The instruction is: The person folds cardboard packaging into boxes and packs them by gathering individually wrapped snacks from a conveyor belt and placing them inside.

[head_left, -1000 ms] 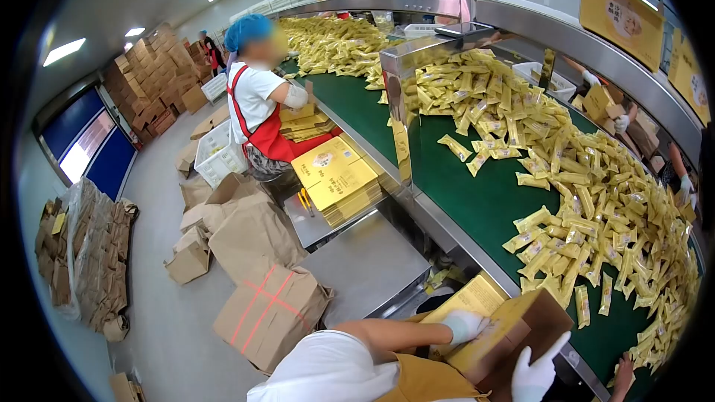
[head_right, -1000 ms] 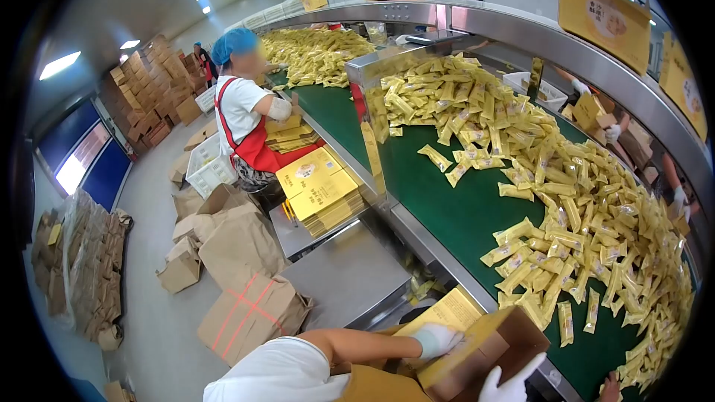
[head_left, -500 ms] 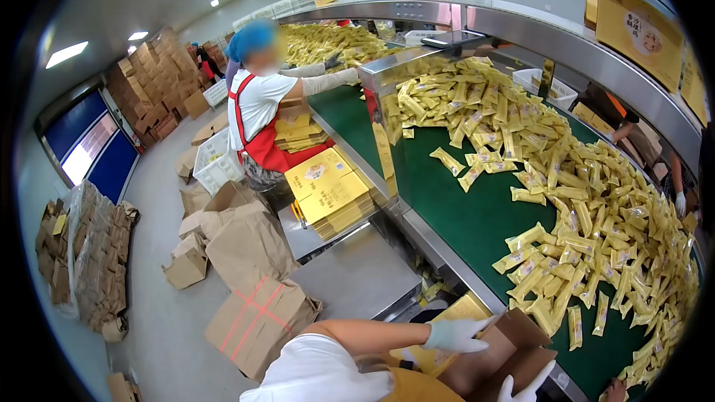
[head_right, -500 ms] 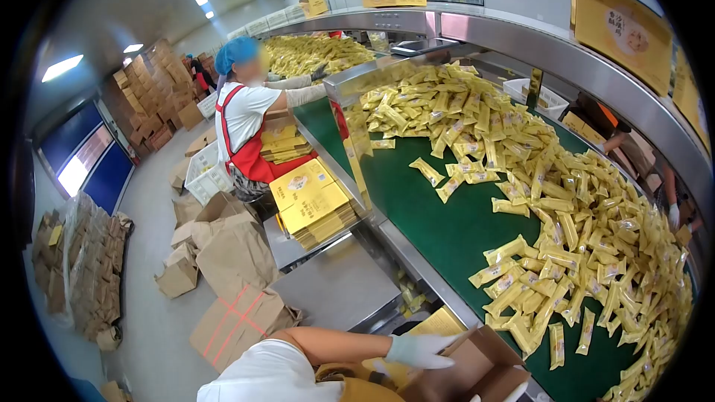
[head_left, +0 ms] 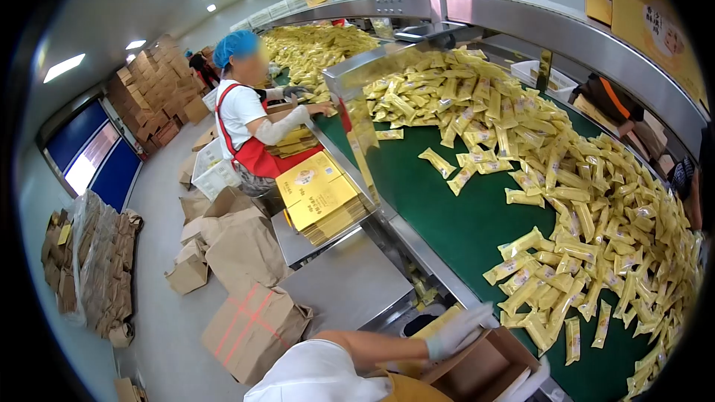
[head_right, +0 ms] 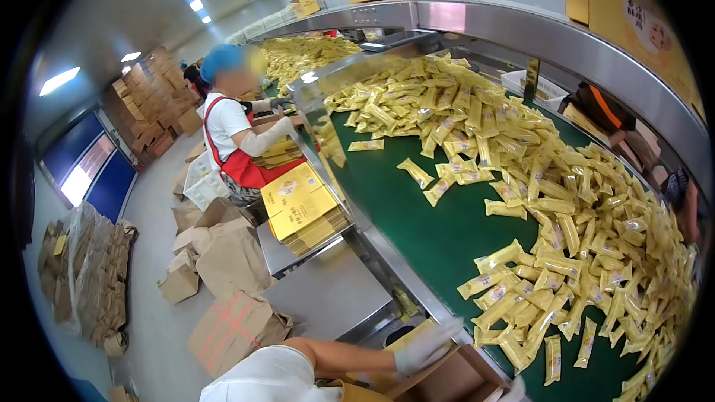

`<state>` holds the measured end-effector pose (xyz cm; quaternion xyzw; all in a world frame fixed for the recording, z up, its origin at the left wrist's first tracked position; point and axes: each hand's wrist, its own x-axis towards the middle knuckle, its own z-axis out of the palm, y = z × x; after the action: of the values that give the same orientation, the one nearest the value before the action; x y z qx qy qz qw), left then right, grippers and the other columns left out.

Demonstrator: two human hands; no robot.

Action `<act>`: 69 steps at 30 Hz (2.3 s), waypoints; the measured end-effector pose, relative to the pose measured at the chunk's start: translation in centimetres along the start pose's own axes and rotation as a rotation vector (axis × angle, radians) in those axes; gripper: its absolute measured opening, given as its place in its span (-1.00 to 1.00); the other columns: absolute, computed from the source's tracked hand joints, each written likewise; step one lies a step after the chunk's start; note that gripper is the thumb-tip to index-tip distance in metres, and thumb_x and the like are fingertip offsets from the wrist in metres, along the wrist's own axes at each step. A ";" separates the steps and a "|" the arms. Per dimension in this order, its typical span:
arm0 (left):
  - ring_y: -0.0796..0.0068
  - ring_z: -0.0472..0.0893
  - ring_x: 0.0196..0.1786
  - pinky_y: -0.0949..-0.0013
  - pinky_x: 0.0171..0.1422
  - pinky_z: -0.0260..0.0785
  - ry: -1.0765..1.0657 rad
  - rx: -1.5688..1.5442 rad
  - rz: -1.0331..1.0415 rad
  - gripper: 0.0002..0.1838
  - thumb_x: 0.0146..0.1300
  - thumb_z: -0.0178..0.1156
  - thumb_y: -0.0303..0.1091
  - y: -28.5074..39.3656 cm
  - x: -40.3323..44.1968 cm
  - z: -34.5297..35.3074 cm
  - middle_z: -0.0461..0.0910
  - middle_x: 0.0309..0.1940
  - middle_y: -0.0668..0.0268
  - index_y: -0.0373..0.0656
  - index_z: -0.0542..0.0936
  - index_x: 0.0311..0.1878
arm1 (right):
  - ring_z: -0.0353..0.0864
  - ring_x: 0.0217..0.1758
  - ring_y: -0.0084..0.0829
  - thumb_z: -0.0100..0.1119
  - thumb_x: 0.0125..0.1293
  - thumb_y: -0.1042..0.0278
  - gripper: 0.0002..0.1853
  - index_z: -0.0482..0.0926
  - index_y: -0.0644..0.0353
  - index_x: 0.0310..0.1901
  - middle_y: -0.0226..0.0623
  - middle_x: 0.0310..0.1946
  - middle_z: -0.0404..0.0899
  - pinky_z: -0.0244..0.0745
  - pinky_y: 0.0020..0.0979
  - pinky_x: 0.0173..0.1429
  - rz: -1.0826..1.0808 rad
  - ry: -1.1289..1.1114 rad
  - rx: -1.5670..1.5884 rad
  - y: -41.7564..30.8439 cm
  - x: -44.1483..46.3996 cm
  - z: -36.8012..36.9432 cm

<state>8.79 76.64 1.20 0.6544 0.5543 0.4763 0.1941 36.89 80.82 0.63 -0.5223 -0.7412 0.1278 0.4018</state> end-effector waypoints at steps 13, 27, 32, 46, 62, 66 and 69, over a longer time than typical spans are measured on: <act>-0.23 -0.17 0.65 -0.65 0.46 -0.36 -0.668 0.565 -0.009 0.23 -0.14 0.36 0.46 4.3 21.3 0.9 -0.11 0.65 0.00 0.15 0.17 0.62 | -0.10 0.60 0.34 0.42 0.13 0.11 -0.03 0.16 0.02 0.57 0.11 0.59 -0.04 -0.18 0.15 0.65 -0.060 -0.304 -0.301 4.1 21.2 4.0; -0.06 -0.18 0.68 -0.65 0.46 -0.27 -0.687 0.650 0.036 -0.06 0.02 0.34 0.21 1.2 22.3 1.9 0.01 0.63 0.14 0.32 0.33 0.54 | 0.11 0.49 0.37 0.28 0.24 0.01 -0.20 0.29 0.06 0.49 0.01 0.42 0.29 0.10 0.14 0.55 -0.083 -0.269 -0.469 2.4 18.7 3.6; 0.13 -0.09 0.69 -0.65 0.45 -0.21 -0.717 0.668 0.096 -0.18 0.05 0.33 0.14 -0.1 22.6 -0.3 0.08 0.62 0.28 0.43 0.40 0.47 | 0.24 0.42 0.29 0.31 0.19 0.04 -0.21 0.34 0.07 0.46 0.00 0.36 0.34 0.21 0.10 0.49 -0.075 -0.281 -0.473 2.9 17.6 2.9; 0.10 0.31 0.53 -0.27 0.60 -0.06 -0.379 0.650 0.222 -0.46 0.28 0.20 -0.01 -5.5 19.0 -3.7 0.40 0.44 0.20 0.21 0.53 0.34 | 0.29 0.44 0.18 0.26 0.18 -0.11 -0.22 0.33 -0.17 0.46 -0.31 0.54 0.23 0.21 0.25 0.40 0.159 -0.357 -0.519 2.7 16.3 0.8; 0.10 0.49 0.25 0.14 0.27 0.34 -0.447 0.860 -0.183 0.00 0.04 0.40 0.12 0.3 16.7 -2.3 0.49 0.22 0.07 -0.29 0.31 0.46 | 0.45 0.21 0.10 0.42 0.17 0.16 -0.28 0.41 0.19 0.34 -0.03 0.18 0.49 0.38 -0.01 0.28 0.170 -0.087 -0.475 5.1 7.0 -5.9; 0.07 0.56 0.12 0.11 0.14 0.43 -0.433 0.857 -0.180 -0.23 0.06 0.28 -0.20 -1.5 16.8 -1.9 0.55 0.04 0.01 -0.23 0.41 0.40 | 0.49 0.03 0.05 0.42 0.11 0.33 -0.36 0.48 0.20 0.27 -0.07 -0.05 0.51 0.45 -0.02 0.12 0.311 -0.170 -0.508 6.9 5.9 -8.5; 0.14 0.62 -0.09 0.18 0.05 0.46 -0.419 0.590 -0.322 -0.40 0.00 0.27 -0.30 0.6 18.1 -5.2 0.62 -0.25 0.11 -0.19 0.59 0.20 | 0.50 -0.01 0.08 0.32 0.11 0.54 -0.53 0.54 0.25 0.11 -0.03 -0.07 0.49 0.48 -0.08 0.11 0.347 -0.199 -0.372 5.2 6.7 -12.1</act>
<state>3.52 91.54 11.55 0.6698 0.7113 0.1164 0.1787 48.30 86.12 8.32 -0.6912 -0.6872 0.1070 0.1962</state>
